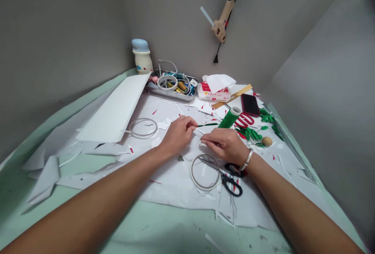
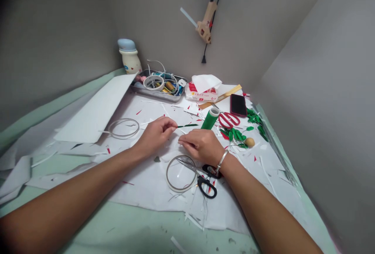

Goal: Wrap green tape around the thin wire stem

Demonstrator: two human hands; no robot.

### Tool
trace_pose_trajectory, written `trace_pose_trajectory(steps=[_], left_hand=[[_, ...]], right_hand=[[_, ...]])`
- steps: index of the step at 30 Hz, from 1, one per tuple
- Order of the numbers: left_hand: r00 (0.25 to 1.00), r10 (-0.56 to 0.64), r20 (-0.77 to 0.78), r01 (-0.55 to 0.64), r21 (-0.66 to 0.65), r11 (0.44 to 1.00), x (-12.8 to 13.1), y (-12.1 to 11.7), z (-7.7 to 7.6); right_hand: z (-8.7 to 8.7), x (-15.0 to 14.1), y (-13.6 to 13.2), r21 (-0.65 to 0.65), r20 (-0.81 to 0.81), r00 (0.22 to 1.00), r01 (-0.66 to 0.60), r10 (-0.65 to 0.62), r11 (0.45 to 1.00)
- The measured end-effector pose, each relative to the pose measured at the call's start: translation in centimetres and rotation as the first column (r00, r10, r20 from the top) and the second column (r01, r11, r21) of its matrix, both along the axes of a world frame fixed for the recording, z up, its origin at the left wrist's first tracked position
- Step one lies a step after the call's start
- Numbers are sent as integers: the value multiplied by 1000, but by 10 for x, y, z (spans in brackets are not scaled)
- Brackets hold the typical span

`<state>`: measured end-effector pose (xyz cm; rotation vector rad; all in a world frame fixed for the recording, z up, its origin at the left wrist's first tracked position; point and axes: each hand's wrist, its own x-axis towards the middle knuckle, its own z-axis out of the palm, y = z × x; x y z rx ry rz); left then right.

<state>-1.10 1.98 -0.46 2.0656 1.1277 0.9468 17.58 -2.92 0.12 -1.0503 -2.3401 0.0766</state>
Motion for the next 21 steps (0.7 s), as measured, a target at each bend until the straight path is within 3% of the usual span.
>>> trace_pose_trajectory(steps=[4, 6, 8, 11, 14, 16, 18, 21], left_hand=[[968, -173, -182, 199, 135, 971, 0, -6, -2], [935, -299, -192, 325, 126, 937, 1, -9, 1], [921, -368, -126, 380, 83, 921, 3, -12, 4], [939, -329, 99, 337, -85, 938, 3, -11, 9], [963, -152, 225, 200, -211, 957, 3, -7, 9], [987, -40, 154, 65, -156, 986, 1, -4, 6], [1000, 13, 24, -12, -9, 1000, 0, -3, 2], [987, -80, -137, 100, 146, 984, 0, -5, -2]], right_hand=[[6, 7, 2, 58, -130, 986, 112, -104, 992], [4, 15, 7, 11, -234, 961, 155, -148, 988], [-1, 20, 13, -70, -291, 940, 163, -176, 984], [-9, 21, 17, -190, -232, 960, 114, -157, 975], [-11, 12, 12, -189, -89, 994, 38, -55, 981], [-9, 4, 6, -128, -10, 1000, 3, -4, 992], [-4, 0, 1, -27, 15, 1000, 17, -16, 1000], [4, 2, 0, 68, -72, 993, 98, -93, 993]])
